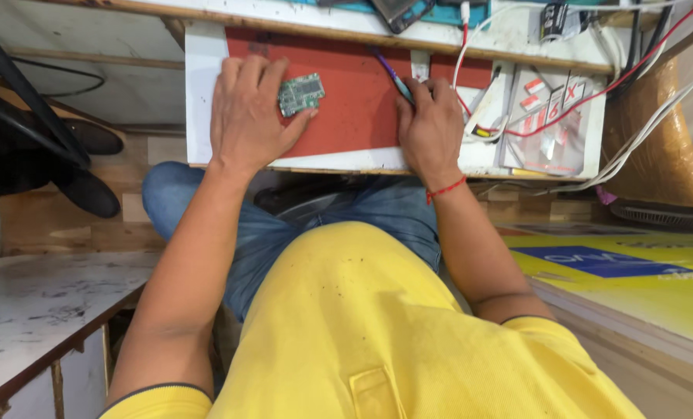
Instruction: The person uses a hot air gun to heat a small circuit board placed on a red mat. They then use a purple pen-like tool to scrape or clean the surface of the board repeatedly. The person continues to scrape different areas of the board while holding it steady with the other hand.
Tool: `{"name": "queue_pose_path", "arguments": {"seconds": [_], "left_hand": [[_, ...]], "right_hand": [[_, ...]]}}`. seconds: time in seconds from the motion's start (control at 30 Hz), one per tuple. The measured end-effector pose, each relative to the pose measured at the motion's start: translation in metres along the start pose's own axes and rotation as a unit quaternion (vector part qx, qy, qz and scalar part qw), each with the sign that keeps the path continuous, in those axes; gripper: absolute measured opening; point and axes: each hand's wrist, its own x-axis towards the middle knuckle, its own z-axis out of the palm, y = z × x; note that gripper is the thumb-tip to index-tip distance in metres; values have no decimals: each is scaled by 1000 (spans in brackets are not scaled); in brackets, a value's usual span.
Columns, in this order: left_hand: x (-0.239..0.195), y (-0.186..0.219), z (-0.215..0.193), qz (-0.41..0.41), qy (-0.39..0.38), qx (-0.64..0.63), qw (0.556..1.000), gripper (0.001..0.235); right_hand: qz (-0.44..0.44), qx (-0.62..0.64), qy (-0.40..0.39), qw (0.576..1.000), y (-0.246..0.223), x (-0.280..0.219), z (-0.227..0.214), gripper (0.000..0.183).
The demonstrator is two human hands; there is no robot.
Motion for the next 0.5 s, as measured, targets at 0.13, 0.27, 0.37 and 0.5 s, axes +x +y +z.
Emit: {"name": "queue_pose_path", "arguments": {"seconds": [0.13, 0.27, 0.37, 0.5], "left_hand": [[-11, 9, -4, -32, 48, 25, 998, 50], [-24, 4, -5, -34, 53, -4, 998, 43], [-29, -2, -1, -22, 61, -2, 998, 45], [-28, -5, 2, -21, 58, -5, 998, 45]], "right_hand": [[-59, 41, -43, 997, -1, 3, -5, 15], [-40, 189, -131, 972, -13, -4, -7, 18], [-30, 241, -182, 953, -19, -4, -8, 31], [-49, 249, -216, 943, -23, -1, -10, 36]]}}
